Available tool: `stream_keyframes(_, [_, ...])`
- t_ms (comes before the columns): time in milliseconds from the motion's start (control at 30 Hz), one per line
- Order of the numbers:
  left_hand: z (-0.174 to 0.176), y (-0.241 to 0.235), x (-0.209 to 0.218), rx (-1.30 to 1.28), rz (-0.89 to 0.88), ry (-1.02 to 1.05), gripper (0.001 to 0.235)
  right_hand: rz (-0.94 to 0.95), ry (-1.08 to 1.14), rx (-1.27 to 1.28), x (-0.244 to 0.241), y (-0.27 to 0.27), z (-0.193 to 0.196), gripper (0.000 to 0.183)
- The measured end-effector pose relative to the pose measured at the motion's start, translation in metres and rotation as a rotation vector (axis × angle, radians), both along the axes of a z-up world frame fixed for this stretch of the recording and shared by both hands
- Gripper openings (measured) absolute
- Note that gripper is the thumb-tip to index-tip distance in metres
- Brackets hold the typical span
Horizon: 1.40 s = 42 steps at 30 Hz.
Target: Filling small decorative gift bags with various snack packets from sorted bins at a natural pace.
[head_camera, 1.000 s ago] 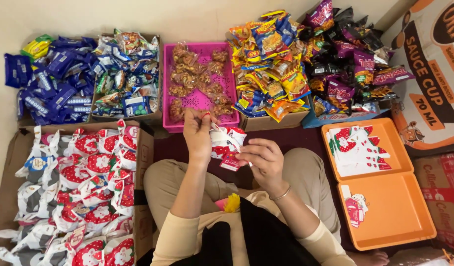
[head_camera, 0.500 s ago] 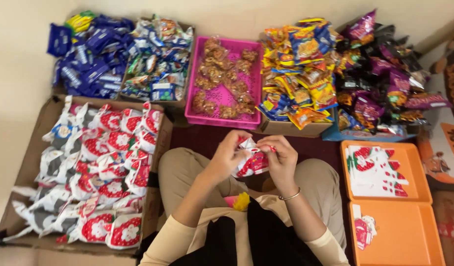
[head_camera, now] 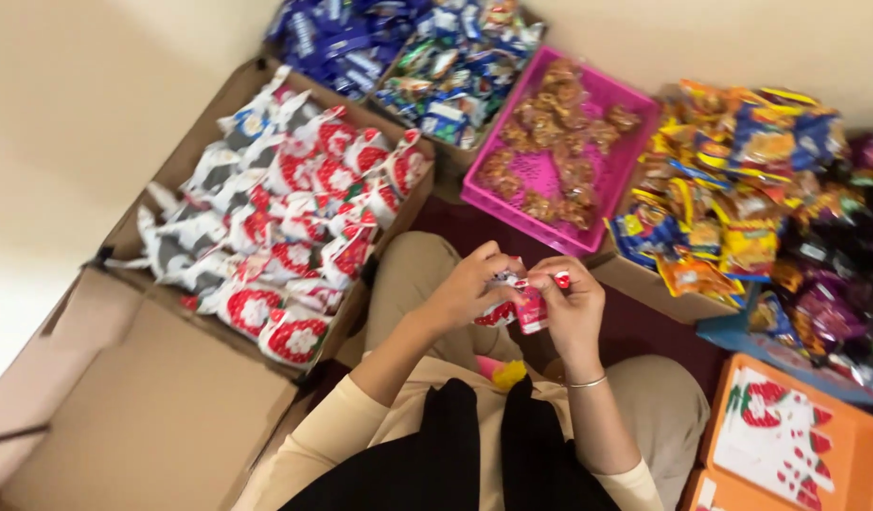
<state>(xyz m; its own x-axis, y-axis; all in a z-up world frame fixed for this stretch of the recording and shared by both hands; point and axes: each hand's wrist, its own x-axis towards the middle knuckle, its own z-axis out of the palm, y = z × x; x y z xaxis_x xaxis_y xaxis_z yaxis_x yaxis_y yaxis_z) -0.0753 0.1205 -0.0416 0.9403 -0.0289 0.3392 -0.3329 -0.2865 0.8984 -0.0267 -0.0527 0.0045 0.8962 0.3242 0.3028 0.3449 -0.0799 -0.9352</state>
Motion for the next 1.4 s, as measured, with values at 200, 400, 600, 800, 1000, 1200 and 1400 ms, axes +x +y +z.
stream_keyframes(200, [0.002, 0.023, -0.026, -0.098, 0.125, 0.041, 0.022, 0.065, 0.059, 0.027, -0.009, 0.03, -0.016, 0.012])
stream_keyframes(400, [-0.025, 0.045, -0.048, -0.356, 0.274, 0.156, 0.019, 0.2, 0.352, 0.044, -0.012, 0.054, -0.047, 0.032])
stream_keyframes(600, [-0.025, 0.072, -0.078, -0.211, 0.499, 0.142, 0.017, 0.396, 0.506, 0.015, -0.022, 0.09, -0.057, 0.059])
stream_keyframes(800, [-0.032, 0.113, -0.086, -0.31, 0.685, 0.045, 0.011, 0.485, 0.565, -0.008, -0.024, 0.13, -0.088, 0.058])
stream_keyframes(1000, [-0.049, 0.252, -0.108, -0.055, 0.898, -0.107, 0.008, 0.521, 0.607, -0.082, -0.038, 0.152, -0.063, 0.041])
stream_keyframes(1200, [-0.058, 0.405, -0.155, 0.299, 1.153, 0.374, 0.016, 0.343, 0.732, -0.243, -0.004, 0.105, -0.085, 0.03])
stream_keyframes(1400, [-0.185, 0.507, -0.195, 0.372, 1.295, 0.291, 0.014, 0.158, 0.799, -0.112, 0.019, 0.039, -0.144, 0.024])
